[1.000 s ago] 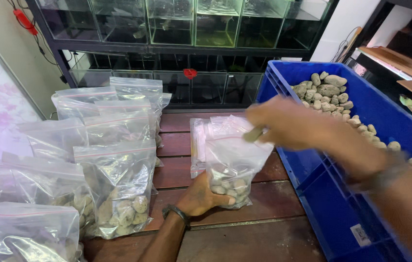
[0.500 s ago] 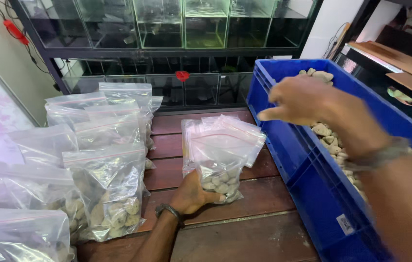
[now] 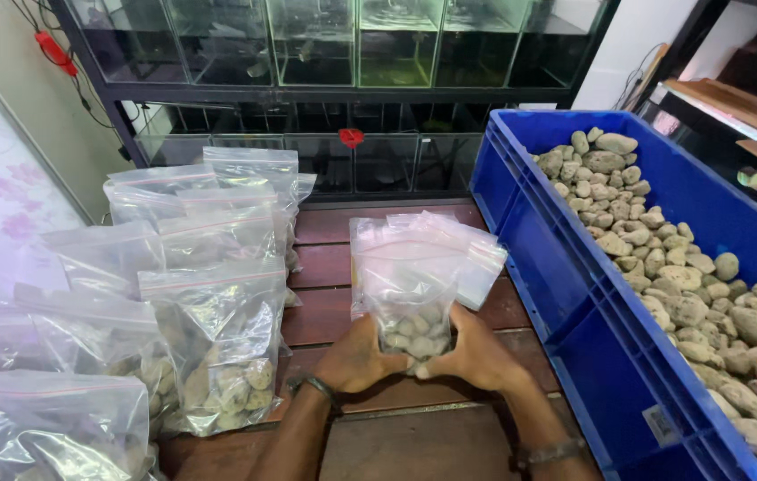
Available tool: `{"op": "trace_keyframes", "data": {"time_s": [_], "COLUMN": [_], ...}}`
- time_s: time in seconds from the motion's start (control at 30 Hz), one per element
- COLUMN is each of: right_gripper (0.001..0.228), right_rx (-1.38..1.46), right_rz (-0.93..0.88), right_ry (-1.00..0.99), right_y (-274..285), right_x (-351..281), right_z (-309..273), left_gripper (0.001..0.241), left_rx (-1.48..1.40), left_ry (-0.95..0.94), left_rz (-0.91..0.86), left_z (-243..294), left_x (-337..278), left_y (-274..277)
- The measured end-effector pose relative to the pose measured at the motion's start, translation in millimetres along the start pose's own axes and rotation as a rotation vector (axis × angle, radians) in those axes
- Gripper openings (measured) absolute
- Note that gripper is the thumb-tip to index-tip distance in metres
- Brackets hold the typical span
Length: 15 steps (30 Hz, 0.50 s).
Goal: The person scoops small rocks from a blue bin and places them into clear zip-top bags. They seal each bag and set it aside on the table, repeating the process to create multiple filled bags.
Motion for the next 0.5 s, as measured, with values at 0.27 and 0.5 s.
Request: {"op": "trace_keyframes", "data": {"time_s": [0.27, 0.5], "right_gripper": [0.066, 0.022], "right_rx": [0.183, 0.383], "right_rz": [-0.058, 0.291], "right_ry": [0.041, 0.099], "right_y": [6.0, 24.8], "right_x": [-8.0, 4.6], "right_z": [-17.0, -47.8], "left_gripper": [0.062, 0.031], "left_rx": [-0.204, -0.375], "left_ry": [-0.026, -0.126], "left_rz": [0.100, 0.373], "left_z": [66.4, 42.2], "left_x": [-22.7, -7.2], "left_y": [-7.6, 2.6]}}
Point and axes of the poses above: each hand's wrist, its own x-axis towards the middle knuckle, its own y-axis out of the back of the hand, z = x × y, the point moved 1 cm from there along x, towards the middle knuckle, and after that the axes turned 4 degrees about -x, right-handed, at the moved point
